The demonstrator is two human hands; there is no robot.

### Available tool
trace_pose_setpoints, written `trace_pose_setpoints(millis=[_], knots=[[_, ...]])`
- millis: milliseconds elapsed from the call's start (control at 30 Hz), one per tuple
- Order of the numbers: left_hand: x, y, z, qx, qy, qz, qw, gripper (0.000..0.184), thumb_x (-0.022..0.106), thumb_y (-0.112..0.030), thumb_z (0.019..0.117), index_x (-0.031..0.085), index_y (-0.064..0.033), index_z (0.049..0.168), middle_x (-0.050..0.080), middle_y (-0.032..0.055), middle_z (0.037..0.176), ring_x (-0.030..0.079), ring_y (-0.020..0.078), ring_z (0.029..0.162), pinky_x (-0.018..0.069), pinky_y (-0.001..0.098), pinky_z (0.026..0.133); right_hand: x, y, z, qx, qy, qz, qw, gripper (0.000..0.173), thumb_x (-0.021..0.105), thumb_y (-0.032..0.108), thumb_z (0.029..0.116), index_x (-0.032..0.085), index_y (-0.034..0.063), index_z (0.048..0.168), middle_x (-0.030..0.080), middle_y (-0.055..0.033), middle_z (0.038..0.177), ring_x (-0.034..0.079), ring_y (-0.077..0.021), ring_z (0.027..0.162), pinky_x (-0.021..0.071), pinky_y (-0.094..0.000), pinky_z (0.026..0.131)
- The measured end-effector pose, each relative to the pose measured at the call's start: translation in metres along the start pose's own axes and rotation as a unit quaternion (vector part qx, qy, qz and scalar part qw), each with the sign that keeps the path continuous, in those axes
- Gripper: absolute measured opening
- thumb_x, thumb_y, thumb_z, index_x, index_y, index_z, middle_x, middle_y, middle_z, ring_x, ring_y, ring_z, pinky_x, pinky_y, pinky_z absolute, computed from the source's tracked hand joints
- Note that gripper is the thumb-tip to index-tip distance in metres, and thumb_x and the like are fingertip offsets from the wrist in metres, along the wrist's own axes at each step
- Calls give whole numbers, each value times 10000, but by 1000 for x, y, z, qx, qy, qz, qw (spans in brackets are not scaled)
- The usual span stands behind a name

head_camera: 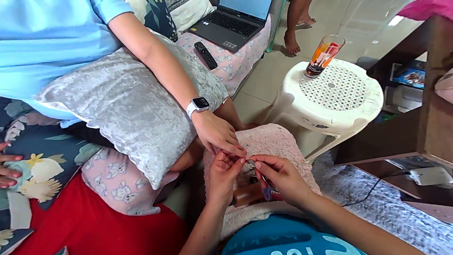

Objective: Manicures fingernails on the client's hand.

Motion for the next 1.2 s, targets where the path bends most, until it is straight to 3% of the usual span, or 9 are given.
trace_pose_setpoints(millis=[233, 1100, 1200], knots=[[0, 2, 1, 0, 11, 0, 1000, 298, 673, 89, 892, 585, 62, 1175, 716, 161, 1067, 713, 197, 961, 591, 337, 897, 1, -1, -2, 13, 7, 34, 999, 273, 495, 121, 1075, 679, -22, 1216, 726, -53, 829, 675, -101, 638, 555, -214, 527], [-2, 9, 2, 2, -16, -5, 1000, 295, 662, 109, 883, 584, 64, 1163, 720, 164, 1059, 716, 200, 959, 592, 343, 898, 12, -11, -2, 41, -34, 80, 995, 244, 471, 116, 1079, 642, -7, 1202, 603, -9, 776, 555, -61, 591, 497, -188, 542], [-3, 3, 3, -9, -2, 62, 998, 298, 653, 73, 908, 570, 79, 1194, 713, 163, 1065, 712, 210, 965, 592, 350, 903, 10, -12, -2, 48, -32, 80, 995, 248, 468, 109, 1079, 640, -8, 1214, 622, -11, 790, 569, -60, 599, 506, -189, 547]])
Point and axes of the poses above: each hand's wrist, its own z-axis towards the middle knuckle, its own x-axis out of the palm, y = z × x, the point moved 5 cm from there along z, towards the middle knuckle
